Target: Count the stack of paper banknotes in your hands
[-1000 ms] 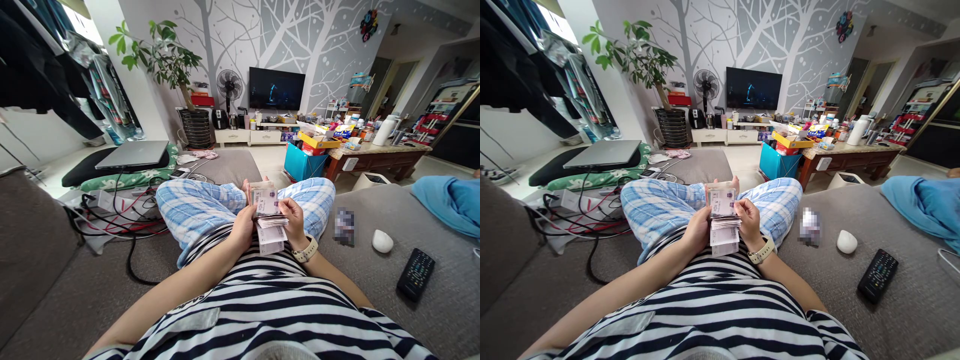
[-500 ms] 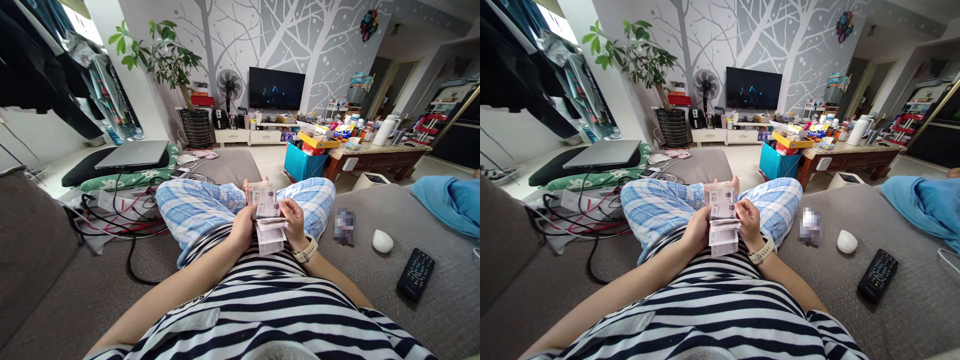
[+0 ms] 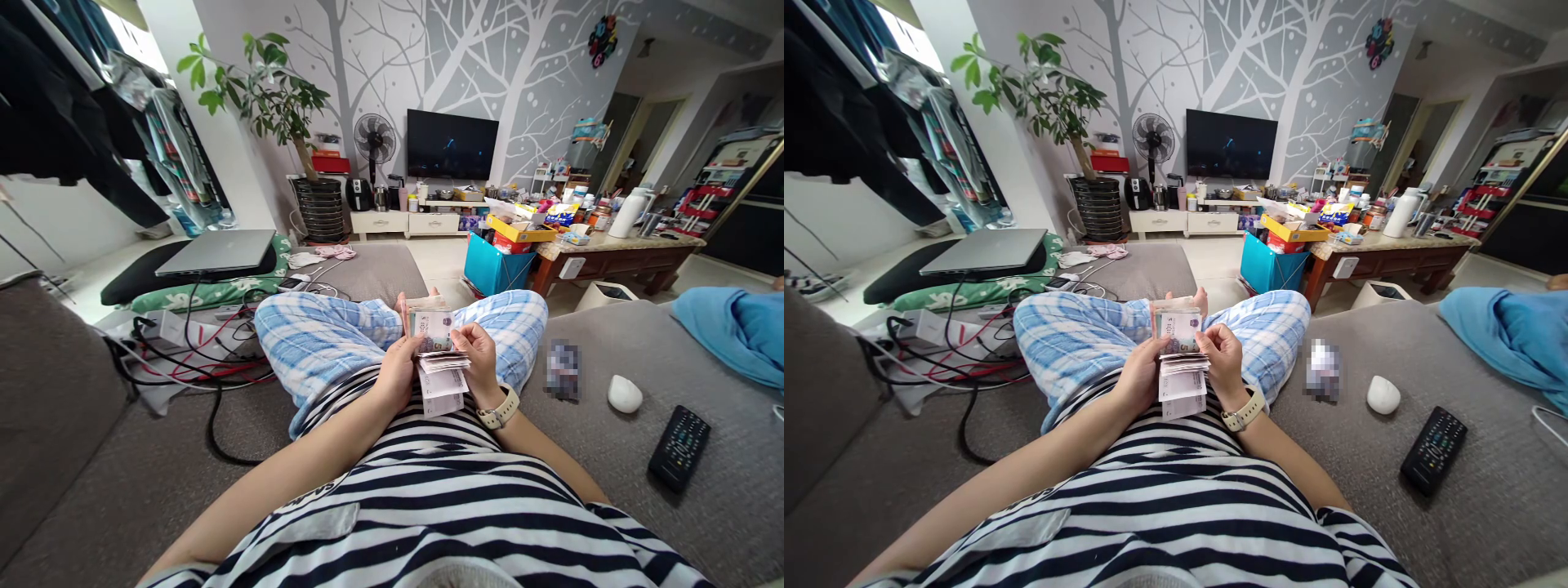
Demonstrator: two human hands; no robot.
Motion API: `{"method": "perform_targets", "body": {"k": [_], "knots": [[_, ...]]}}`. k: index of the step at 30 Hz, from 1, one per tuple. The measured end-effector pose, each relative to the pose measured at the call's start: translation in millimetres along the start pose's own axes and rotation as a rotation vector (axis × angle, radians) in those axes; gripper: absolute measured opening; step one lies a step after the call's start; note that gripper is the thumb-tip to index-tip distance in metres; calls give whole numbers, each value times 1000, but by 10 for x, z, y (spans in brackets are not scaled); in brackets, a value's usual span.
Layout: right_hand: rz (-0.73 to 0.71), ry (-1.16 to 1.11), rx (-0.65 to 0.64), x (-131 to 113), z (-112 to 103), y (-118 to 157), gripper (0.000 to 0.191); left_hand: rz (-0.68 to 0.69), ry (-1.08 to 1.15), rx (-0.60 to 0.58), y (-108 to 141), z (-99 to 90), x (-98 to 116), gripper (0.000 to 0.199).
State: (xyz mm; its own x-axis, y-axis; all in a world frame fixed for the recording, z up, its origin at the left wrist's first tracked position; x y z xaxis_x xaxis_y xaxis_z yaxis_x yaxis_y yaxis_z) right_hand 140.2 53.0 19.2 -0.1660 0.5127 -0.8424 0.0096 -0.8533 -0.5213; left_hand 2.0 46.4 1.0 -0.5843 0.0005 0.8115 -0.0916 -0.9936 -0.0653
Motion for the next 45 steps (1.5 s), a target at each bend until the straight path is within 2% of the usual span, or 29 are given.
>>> {"method": "perform_targets", "body": {"k": [13,23,33,45], "knots": [[104,23,24,3,-3,-1,35,-18,-62,20,25,-1,9,28],[73,50,38,-36,2,8,35,25,-32,20,-34,-51,-30,26],[-9,-39,-43,-56,18,15,34,47,-48,32,-67,-92,-46,31],[-28,11,-21,-139,25,26,27,38,-13,25,-55,-48,-15,32]]}}
Point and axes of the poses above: each hand's wrist, its own y-axis away from the middle knuckle, its own z-axis out of the palm, x = y × z, the point moved 5 cm from there along -y, towards the middle knuckle, and after that the axes turned 7 degrees about -x, right-handed, at the moved point
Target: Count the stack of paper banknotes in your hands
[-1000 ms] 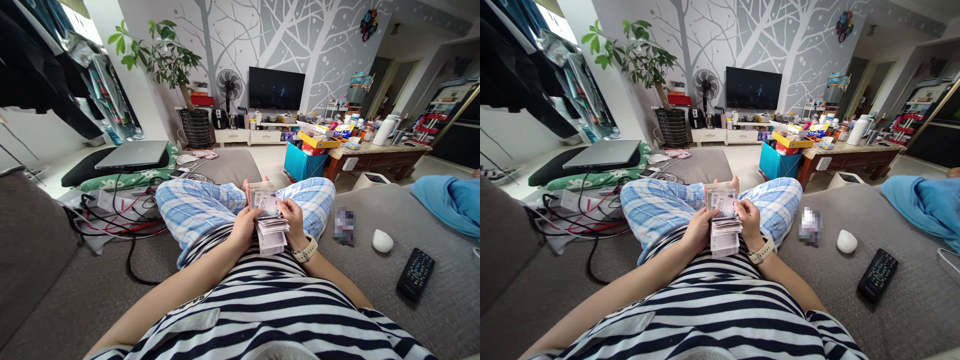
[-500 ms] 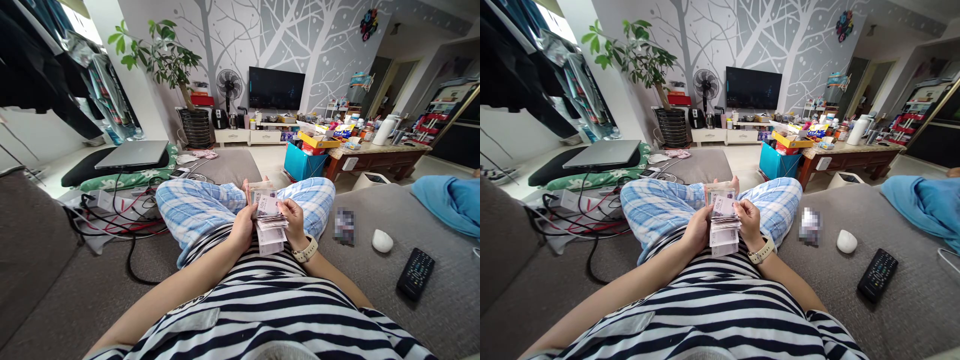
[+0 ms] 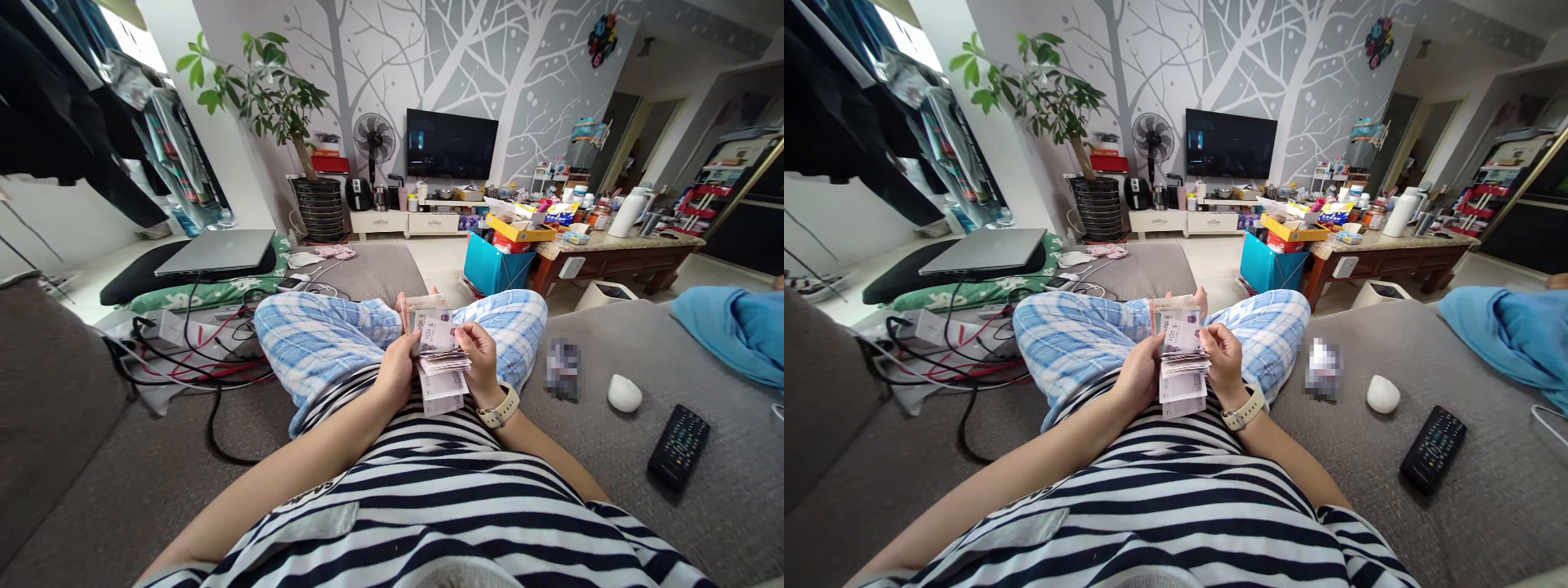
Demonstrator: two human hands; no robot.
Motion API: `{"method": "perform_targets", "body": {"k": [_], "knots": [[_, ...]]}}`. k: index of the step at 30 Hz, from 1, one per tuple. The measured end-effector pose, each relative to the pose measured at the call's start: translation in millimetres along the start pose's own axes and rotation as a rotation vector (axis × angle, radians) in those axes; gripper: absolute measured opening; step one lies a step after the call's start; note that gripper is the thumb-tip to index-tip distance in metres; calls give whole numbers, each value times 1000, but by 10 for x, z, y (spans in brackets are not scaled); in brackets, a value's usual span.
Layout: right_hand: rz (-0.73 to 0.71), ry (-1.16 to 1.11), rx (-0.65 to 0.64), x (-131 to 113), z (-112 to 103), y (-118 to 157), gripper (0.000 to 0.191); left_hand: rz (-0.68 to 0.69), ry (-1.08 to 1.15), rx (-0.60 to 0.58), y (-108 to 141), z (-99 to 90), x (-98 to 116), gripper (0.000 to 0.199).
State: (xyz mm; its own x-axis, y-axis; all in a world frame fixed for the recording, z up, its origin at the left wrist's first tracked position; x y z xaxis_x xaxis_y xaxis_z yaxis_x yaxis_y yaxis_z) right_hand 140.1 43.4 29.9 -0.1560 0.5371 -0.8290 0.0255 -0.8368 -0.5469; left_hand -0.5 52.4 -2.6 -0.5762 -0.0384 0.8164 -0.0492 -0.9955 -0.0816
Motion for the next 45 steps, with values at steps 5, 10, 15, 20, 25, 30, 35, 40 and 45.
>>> {"method": "perform_targets", "body": {"k": [5,10,15,20,25,30,35,40,45], "knots": [[-12,-21,-11,35,-10,-4,28,1,-3,1,-2,-10,-5,29],[-35,-37,-17,64,-17,-5,28,-4,1,7,0,-11,-5,30],[-44,-43,-25,62,-20,-6,31,3,6,-12,5,5,1,30],[-60,-62,-20,51,-15,-7,34,-17,7,-1,7,-10,-17,27],[-55,-68,-66,46,19,4,44,-3,-1,4,5,-9,-23,25],[-33,-50,-19,80,-8,-4,35,11,-25,10,9,-5,-4,26],[18,-31,38,134,-37,-30,32,-13,-21,19,41,13,22,25],[51,-37,67,150,-46,-35,33,-42,-9,6,82,61,42,24],[71,-44,58,141,-45,-28,33,-58,-9,3,89,70,37,23]]}}
Point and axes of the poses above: each hand's wrist, its own y-axis away from the middle knuckle, its own z-axis out of the palm, x = y × z, the point moved 5 cm from there along -y, towards the middle knuckle, and after that the axes turned 7 degrees about -x, right-handed, at the moved point
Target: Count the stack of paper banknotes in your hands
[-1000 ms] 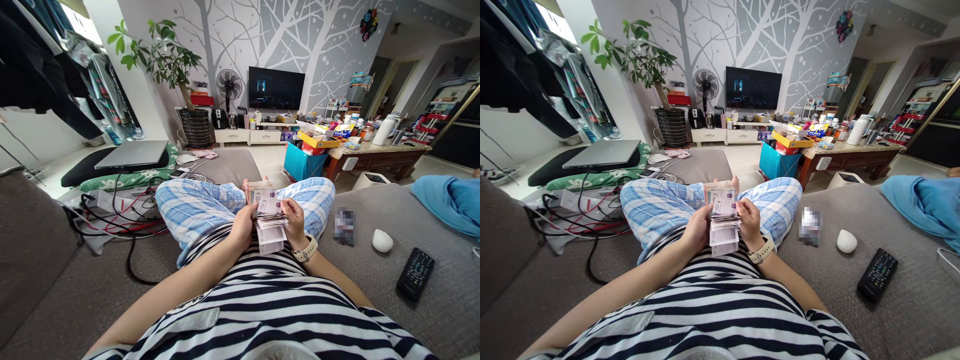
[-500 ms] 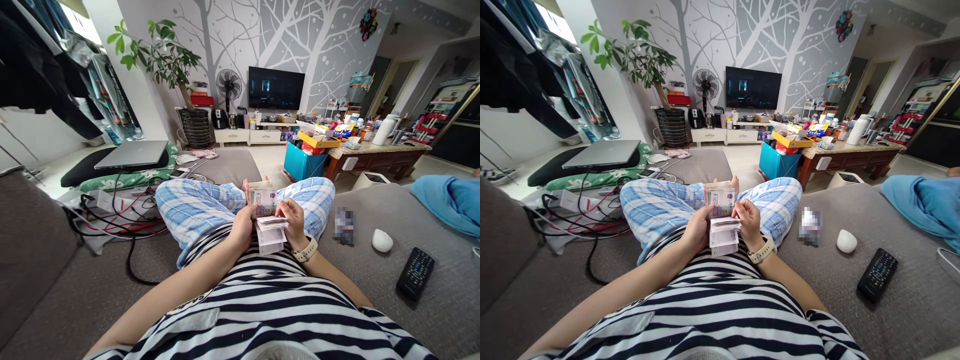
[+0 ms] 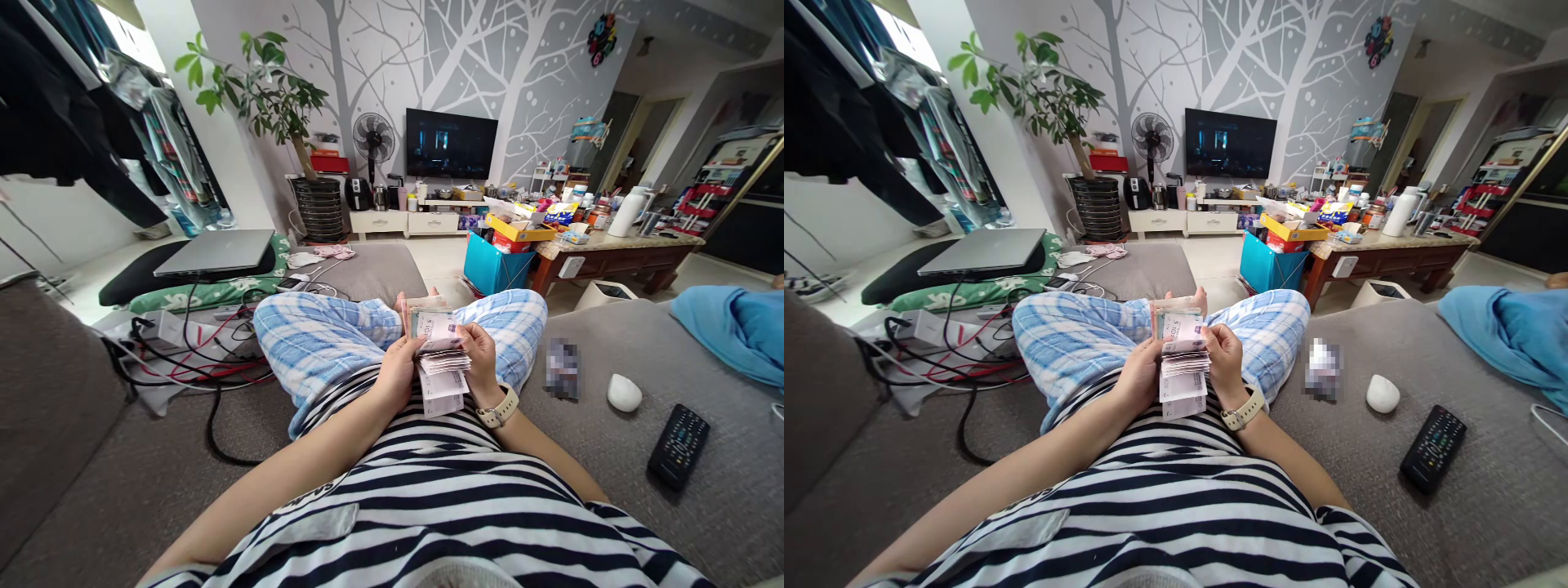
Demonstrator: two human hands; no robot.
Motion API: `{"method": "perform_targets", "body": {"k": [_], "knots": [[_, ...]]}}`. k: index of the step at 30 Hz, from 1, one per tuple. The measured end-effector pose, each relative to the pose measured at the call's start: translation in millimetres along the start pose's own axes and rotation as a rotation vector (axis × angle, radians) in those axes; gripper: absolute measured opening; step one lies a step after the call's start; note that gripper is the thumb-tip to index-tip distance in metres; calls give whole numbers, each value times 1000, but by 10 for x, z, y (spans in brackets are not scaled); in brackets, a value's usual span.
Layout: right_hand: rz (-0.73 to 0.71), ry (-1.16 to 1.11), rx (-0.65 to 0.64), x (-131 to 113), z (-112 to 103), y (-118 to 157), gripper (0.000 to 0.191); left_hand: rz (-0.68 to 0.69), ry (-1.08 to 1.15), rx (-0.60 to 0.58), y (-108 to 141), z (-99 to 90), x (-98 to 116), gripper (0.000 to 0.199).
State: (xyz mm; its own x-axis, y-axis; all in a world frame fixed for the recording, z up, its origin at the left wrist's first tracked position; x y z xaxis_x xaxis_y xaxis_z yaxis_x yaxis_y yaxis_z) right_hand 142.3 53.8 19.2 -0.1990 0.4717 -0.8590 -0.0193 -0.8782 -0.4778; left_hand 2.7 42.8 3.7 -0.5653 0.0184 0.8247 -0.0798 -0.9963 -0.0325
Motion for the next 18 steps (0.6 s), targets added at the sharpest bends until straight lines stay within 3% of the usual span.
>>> {"method": "perform_targets", "body": {"k": [18], "knots": [[-2,38,7,-3,-1,7,31,22,-12,17,-3,-14,-1,22]]}}
Point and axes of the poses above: each hand's wrist, its own y-axis away from the middle knuckle, its own z-axis out of the palm, x = y × z, the point moved 5 cm from there along -y, towards the middle knuckle, and after that the axes turned 7 degrees about -x, right-handed, at the moved point
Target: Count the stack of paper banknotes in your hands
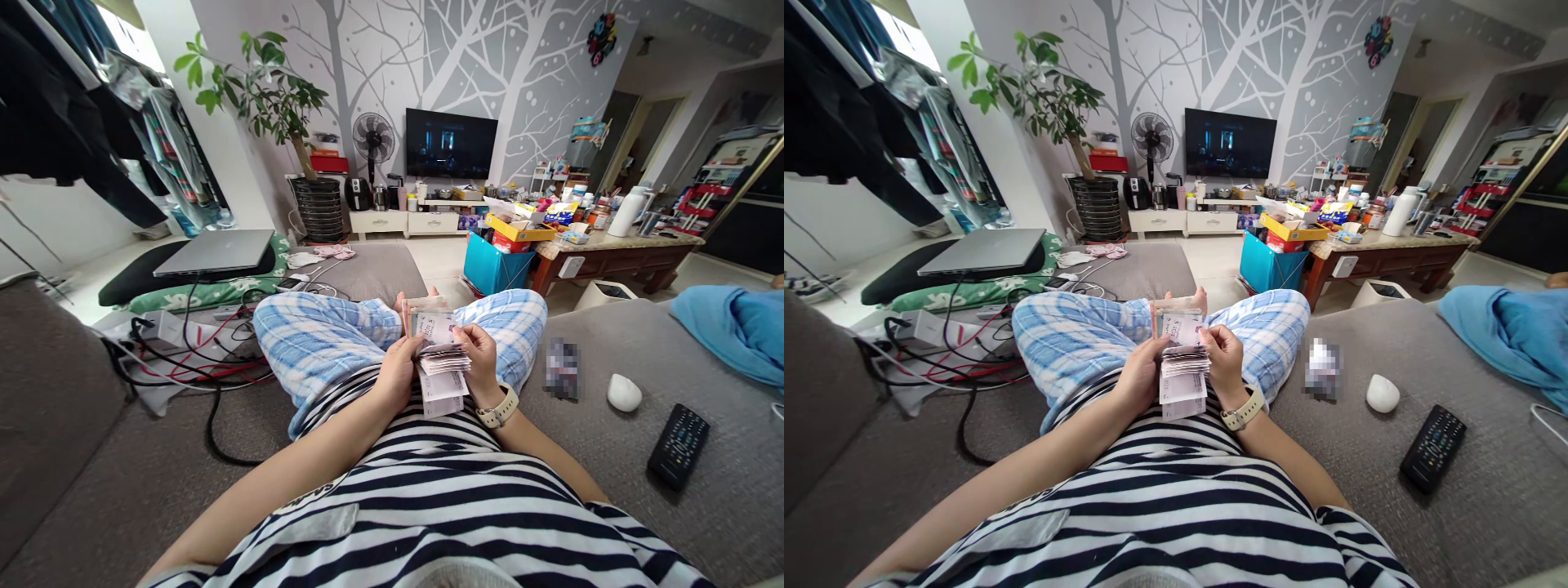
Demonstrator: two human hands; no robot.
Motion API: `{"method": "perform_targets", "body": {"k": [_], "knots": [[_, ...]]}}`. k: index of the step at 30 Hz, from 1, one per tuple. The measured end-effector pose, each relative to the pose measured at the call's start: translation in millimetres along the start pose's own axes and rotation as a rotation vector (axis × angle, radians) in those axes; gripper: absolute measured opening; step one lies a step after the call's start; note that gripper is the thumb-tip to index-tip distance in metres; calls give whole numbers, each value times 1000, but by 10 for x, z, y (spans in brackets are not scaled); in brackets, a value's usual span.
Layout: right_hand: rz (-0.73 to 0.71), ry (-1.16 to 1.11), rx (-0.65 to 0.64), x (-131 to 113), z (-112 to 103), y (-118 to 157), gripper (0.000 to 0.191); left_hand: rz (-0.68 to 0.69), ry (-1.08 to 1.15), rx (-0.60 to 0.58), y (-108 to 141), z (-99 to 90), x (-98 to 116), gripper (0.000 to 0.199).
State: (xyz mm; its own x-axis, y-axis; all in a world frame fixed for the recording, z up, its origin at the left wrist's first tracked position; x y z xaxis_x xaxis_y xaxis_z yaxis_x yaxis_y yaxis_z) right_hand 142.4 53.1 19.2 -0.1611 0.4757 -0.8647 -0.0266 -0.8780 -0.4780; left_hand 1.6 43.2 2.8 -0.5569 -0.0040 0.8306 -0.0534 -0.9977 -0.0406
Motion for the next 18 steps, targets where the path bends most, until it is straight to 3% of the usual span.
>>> {"method": "perform_targets", "body": {"k": [18], "knots": [[-59,3,-38,-54,9,13,26,21,19,-38,-73,-41,-37,27]]}}
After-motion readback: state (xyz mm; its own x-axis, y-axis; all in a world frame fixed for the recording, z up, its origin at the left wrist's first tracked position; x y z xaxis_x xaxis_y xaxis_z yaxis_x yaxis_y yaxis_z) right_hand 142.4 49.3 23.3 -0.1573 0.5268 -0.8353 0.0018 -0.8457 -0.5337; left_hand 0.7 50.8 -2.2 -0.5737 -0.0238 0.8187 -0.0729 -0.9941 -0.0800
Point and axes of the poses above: each hand's wrist, its own y-axis away from the middle knuckle, its own z-axis out of the palm, x = y × z, the point moved 5 cm from there along -y, towards the middle knuckle, and after that the axes turned 7 degrees about -x, right-handed, at the moved point
